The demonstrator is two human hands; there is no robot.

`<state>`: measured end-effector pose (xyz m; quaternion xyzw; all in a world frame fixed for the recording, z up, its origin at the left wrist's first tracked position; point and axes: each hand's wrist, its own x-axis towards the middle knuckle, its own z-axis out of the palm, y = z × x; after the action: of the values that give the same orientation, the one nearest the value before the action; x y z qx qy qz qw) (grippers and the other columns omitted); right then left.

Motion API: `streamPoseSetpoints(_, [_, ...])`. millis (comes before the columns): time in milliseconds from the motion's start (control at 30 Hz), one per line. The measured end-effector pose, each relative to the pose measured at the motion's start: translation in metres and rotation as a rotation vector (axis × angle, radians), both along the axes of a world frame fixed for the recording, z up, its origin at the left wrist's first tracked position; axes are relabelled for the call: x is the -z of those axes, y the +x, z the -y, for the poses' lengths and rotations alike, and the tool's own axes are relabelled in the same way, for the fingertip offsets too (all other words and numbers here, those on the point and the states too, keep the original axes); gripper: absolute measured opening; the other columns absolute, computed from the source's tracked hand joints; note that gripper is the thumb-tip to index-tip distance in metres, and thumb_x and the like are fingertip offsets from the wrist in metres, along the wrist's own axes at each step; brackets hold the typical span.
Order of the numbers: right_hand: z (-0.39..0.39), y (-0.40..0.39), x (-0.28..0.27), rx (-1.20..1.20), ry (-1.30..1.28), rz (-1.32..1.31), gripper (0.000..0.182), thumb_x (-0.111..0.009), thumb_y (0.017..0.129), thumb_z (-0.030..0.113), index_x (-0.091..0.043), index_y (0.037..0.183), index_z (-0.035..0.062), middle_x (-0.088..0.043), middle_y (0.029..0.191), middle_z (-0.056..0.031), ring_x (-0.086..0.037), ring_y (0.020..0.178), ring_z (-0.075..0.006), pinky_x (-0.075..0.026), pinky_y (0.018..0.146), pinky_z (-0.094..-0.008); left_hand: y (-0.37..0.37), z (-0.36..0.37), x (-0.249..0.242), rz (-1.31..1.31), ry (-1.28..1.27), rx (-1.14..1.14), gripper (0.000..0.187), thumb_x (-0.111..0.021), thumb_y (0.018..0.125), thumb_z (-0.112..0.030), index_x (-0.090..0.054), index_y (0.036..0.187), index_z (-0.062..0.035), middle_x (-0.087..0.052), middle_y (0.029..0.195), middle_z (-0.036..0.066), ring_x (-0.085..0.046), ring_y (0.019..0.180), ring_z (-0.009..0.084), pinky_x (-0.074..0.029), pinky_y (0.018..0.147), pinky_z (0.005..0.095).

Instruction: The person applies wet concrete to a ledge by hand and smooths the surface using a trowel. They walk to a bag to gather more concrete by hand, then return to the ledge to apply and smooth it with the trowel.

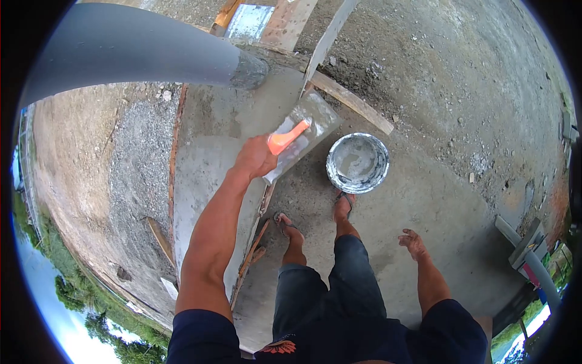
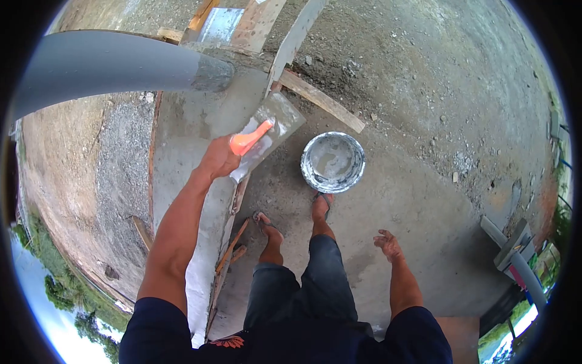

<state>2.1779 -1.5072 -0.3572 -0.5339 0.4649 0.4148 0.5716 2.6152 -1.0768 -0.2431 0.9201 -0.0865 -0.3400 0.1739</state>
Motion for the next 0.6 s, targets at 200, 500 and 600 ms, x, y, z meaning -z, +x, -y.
streamPoseSetpoints(200, [-0.013,0.017,-0.007,-0.056,0.019,0.022,0.057,-0.059,0.08,0.011,-0.042,0.133,0.0005,-0.06,0.114,-0.0145,-0.058,0.101,-0.0255,-0.042,0.093,-0.0369,-0.052,-0.114,-0.037,0.184,-0.112,-0.194,0.024,-0.058,0.074,-0.009,-0.064,0.097,-0.005,-0.066,0.085,0.017,-0.065,0.081,0.0325,-0.05,0.071,0.0367])
streamPoseSetpoints(500, [-0.007,0.033,0.002,-0.162,0.001,0.002,0.06,-0.06,0.076,0.01,-0.042,0.132,0.0002,-0.061,0.112,-0.0131,-0.058,0.102,-0.0237,-0.044,0.09,-0.0338,-0.027,-0.099,-0.009,-0.026,-0.037,-0.293,0.031,-0.058,0.072,-0.011,-0.064,0.101,-0.0018,-0.067,0.09,0.021,-0.065,0.083,0.0336,-0.051,0.075,0.0381])
streamPoseSetpoints(600, [-0.022,0.043,0.002,-0.164,0.046,0.032,0.061,-0.062,0.075,0.011,-0.043,0.132,0.0014,-0.061,0.11,-0.0117,-0.058,0.101,-0.0221,-0.044,0.089,-0.0336,-0.08,-0.067,-0.001,-0.097,0.047,-0.124,0.032,-0.057,0.072,-0.015,-0.063,0.101,-0.0012,-0.063,0.099,0.025,-0.057,0.097,0.0445,-0.048,0.083,0.0443])
